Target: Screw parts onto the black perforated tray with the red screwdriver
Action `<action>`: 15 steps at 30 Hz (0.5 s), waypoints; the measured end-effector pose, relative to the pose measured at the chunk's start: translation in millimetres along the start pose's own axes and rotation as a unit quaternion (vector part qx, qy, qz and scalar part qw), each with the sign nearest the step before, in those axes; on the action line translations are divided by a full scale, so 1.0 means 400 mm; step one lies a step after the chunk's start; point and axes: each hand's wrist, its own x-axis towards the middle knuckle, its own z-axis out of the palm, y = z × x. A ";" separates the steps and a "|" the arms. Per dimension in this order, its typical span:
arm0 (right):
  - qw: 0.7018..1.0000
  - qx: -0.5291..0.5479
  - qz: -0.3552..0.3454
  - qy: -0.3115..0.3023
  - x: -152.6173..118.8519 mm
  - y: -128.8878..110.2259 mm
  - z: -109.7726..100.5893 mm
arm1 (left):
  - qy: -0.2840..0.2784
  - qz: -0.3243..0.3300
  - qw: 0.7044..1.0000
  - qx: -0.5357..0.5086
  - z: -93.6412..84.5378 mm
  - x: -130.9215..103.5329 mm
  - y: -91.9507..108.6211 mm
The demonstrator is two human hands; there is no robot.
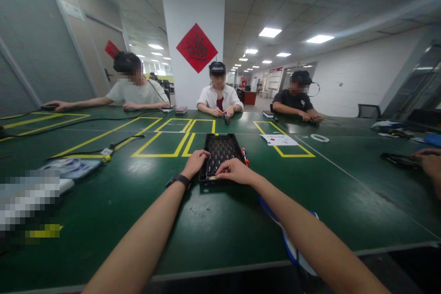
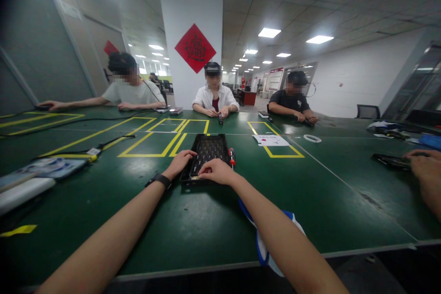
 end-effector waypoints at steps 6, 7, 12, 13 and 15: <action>1.000 0.001 0.005 0.006 0.001 0.001 0.000 | 0.005 0.003 1.000 -0.004 0.002 -0.001 -0.004; 1.000 0.002 0.004 0.005 0.001 0.001 0.000 | 0.004 0.002 1.000 -0.004 0.002 -0.001 -0.005; 1.000 0.007 0.000 0.004 0.001 0.001 0.000 | 0.001 0.007 1.000 -0.005 0.004 -0.001 -0.005; 1.000 0.008 -0.002 0.004 0.001 0.002 0.000 | 0.002 0.007 1.000 -0.006 0.004 -0.001 -0.005; 1.000 0.009 -0.003 0.003 0.001 0.003 0.001 | 0.003 0.008 1.000 -0.005 0.004 0.000 -0.005</action>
